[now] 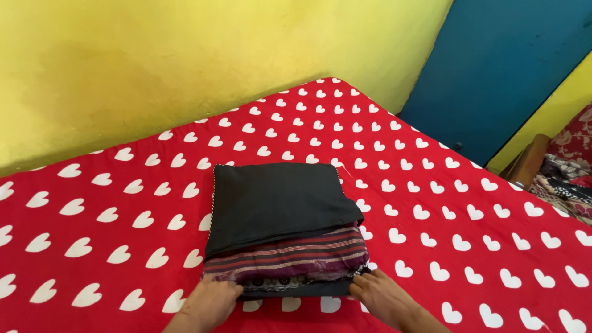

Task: The person puts pillowcases onto pillows by hand, smoothing the fabric and placing the finished pillows at the head of a bed.

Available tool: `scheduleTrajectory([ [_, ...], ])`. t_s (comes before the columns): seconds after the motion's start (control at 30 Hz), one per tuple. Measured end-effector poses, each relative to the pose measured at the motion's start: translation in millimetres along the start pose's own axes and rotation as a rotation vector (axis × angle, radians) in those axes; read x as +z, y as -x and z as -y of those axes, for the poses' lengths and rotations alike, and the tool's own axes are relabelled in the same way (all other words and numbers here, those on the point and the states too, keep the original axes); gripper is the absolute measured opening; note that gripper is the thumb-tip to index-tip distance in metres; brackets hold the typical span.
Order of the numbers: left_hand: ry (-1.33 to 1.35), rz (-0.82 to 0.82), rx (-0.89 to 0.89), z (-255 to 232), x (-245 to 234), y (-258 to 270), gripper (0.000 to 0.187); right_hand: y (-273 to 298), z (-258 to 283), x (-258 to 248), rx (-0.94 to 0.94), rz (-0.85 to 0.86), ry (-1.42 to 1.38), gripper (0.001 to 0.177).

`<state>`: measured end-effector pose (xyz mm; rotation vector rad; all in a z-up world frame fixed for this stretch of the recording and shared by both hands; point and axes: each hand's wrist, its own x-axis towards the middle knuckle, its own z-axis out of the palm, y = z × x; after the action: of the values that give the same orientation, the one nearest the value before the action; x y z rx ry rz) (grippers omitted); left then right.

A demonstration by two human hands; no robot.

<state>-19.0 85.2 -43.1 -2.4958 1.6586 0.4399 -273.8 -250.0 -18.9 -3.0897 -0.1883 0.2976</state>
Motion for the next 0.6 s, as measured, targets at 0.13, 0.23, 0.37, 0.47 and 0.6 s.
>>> scheduleTrajectory([
  [0.13,-0.003,0.079,-0.125,9,-16,13,0.019,-4,3,-22,-0.025,-0.042,0.046,0.010],
  [0.23,-0.077,0.196,-0.183,11,-22,21,0.030,-5,6,-28,-0.026,-0.042,0.038,0.014],
  [0.37,-0.173,0.198,-0.208,22,-21,25,0.032,-9,13,-29,-0.088,-0.097,0.028,0.004],
  [0.47,-0.227,0.232,-0.214,30,-27,27,0.033,-11,14,-32,-0.090,-0.054,0.091,0.011],
  [0.6,-0.219,0.235,-0.259,28,-56,33,0.029,-13,12,-36,-0.056,-0.068,0.023,0.005],
])
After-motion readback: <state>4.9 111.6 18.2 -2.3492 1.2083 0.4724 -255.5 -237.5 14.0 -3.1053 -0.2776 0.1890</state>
